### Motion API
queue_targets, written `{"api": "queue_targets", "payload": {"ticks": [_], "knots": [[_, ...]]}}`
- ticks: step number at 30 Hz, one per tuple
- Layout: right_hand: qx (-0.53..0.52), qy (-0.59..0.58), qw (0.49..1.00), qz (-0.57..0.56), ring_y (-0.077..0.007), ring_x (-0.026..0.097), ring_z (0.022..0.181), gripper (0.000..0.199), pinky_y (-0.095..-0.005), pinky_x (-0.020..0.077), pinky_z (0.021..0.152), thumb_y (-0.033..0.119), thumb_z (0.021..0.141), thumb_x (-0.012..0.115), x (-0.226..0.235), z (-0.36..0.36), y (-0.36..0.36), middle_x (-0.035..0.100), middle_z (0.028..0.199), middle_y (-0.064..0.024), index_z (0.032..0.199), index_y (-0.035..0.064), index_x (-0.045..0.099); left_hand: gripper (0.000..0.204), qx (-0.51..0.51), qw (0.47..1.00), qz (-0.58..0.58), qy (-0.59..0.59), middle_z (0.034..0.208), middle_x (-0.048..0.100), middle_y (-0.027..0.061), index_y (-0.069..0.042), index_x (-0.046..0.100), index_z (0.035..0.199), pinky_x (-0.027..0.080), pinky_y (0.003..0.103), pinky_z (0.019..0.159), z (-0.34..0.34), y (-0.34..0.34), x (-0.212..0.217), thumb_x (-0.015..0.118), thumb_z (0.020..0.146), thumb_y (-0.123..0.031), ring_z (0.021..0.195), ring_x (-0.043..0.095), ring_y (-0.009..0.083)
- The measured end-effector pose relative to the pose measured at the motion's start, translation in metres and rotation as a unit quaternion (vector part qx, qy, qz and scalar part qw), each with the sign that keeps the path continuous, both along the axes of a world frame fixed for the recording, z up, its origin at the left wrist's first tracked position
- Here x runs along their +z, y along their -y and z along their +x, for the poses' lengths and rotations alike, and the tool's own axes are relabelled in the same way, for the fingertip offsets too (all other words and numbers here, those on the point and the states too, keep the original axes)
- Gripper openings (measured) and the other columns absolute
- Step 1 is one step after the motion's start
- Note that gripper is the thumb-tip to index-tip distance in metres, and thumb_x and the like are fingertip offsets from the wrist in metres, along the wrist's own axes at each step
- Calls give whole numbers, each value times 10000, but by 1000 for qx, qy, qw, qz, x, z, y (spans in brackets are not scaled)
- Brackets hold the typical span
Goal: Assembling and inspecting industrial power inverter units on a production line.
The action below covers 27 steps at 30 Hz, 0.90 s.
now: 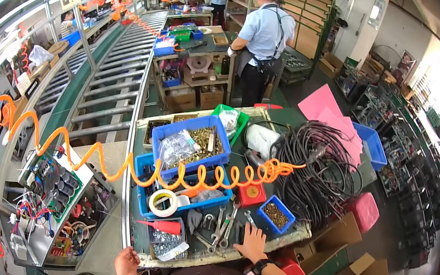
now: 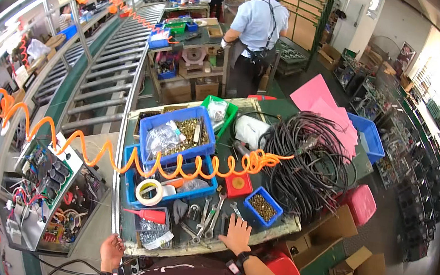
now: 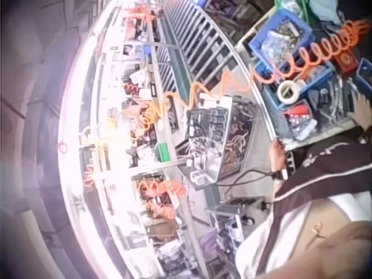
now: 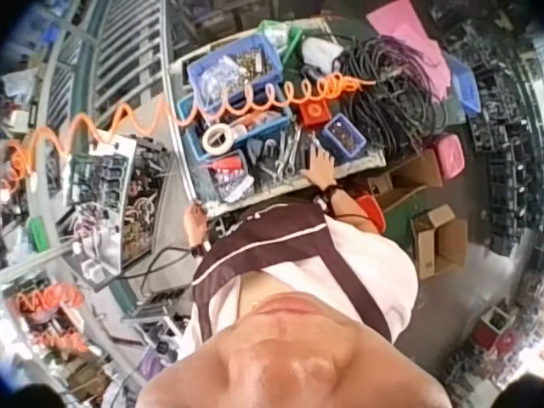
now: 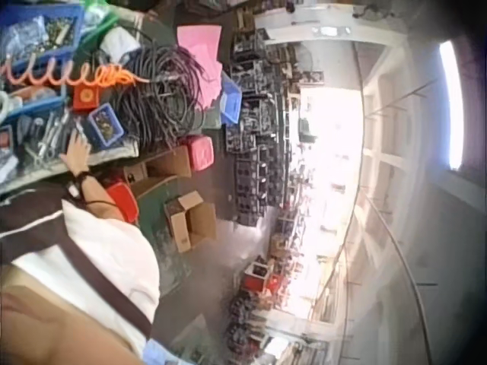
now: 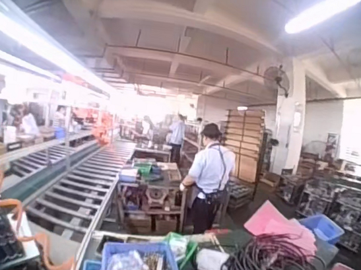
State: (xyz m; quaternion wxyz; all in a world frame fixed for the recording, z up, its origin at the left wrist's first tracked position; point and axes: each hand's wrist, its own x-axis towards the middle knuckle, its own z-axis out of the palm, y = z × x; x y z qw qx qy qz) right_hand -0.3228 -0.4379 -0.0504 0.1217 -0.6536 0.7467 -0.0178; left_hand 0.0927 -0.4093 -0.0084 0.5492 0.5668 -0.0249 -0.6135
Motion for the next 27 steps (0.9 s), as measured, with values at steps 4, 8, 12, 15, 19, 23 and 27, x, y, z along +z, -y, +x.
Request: {"api": "queue_targets", "payload": {"ticks": [4, 8, 12, 15, 19, 23, 27], "knots": [[13, 2, 999, 44, -325, 417, 1062, 903, -510, 401, 801, 425, 566, 750, 15, -3, 13, 414, 1170, -162, 1255, 7, 344, 162, 6, 999, -44, 27, 704, 530, 44, -44, 533, 913, 413, 283, 566, -25, 20, 21, 508, 844, -189, 611, 498, 161], [5, 43, 995, 85, -344, 421, 1057, 791, -500, 434, 794, 355, 557, 750, 13, -4, 22, 413, 1136, -182, 1165, 0, 391, 152, 17, 998, -23, 56, 717, 531, 55, -28, 525, 929, 422, 286, 568, -19, 15, 19, 490, 855, -157, 608, 497, 160], [-80, 149, 978, 121, -361, 511, 922, 745, -457, 468, 757, 282, 566, 719, -23, -19, 13, 488, 1028, -203, 1170, -15, 400, 166, 15, 998, -7, 65, 723, 524, 29, -49, 523, 925, 420, 300, 587, 8, 1, 13, 496, 847, -194, 638, 493, 158], [-243, 489, 786, 290, -317, 574, 847, 670, -459, 481, 696, 195, 627, 651, 17, -21, 16, 538, 982, -186, 1200, -24, 381, 127, 86, 996, 2, 27, 723, 533, 44, -35, 537, 900, 420, 273, 567, 36, -4, -2, 509, 854, -149, 608, 496, 148], [-178, 774, 463, 394, -283, 572, 841, 584, -393, 483, 701, 101, 627, 560, 80, 23, 21, 548, 995, -156, 1182, 29, 395, 76, 132, 990, -39, -36, 776, 549, 37, -65, 561, 884, 409, 263, 561, 80, 9, -45, 564, 827, -116, 662, 498, 131], [-70, 817, 369, 439, -283, 568, 858, 683, -372, 472, 748, 130, 622, 583, 120, 129, 66, 543, 1000, -153, 1255, 26, 348, 179, 40, 976, -91, 191, 969, 570, 63, -60, 557, 998, 450, 285, 620, 99, 43, -88, 552, 852, -163, 725, 486, 169], [40, 753, 379, 536, -207, 550, 838, 714, -343, 466, 729, 136, 638, 581, 122, 234, 125, 526, 987, -118, 1295, 17, 328, 261, 221, 969, 16, -112, 1025, 550, 102, -47, 498, 1093, 442, 302, 590, 111, 97, -87, 515, 854, -149, 669, 499, 210]]}}
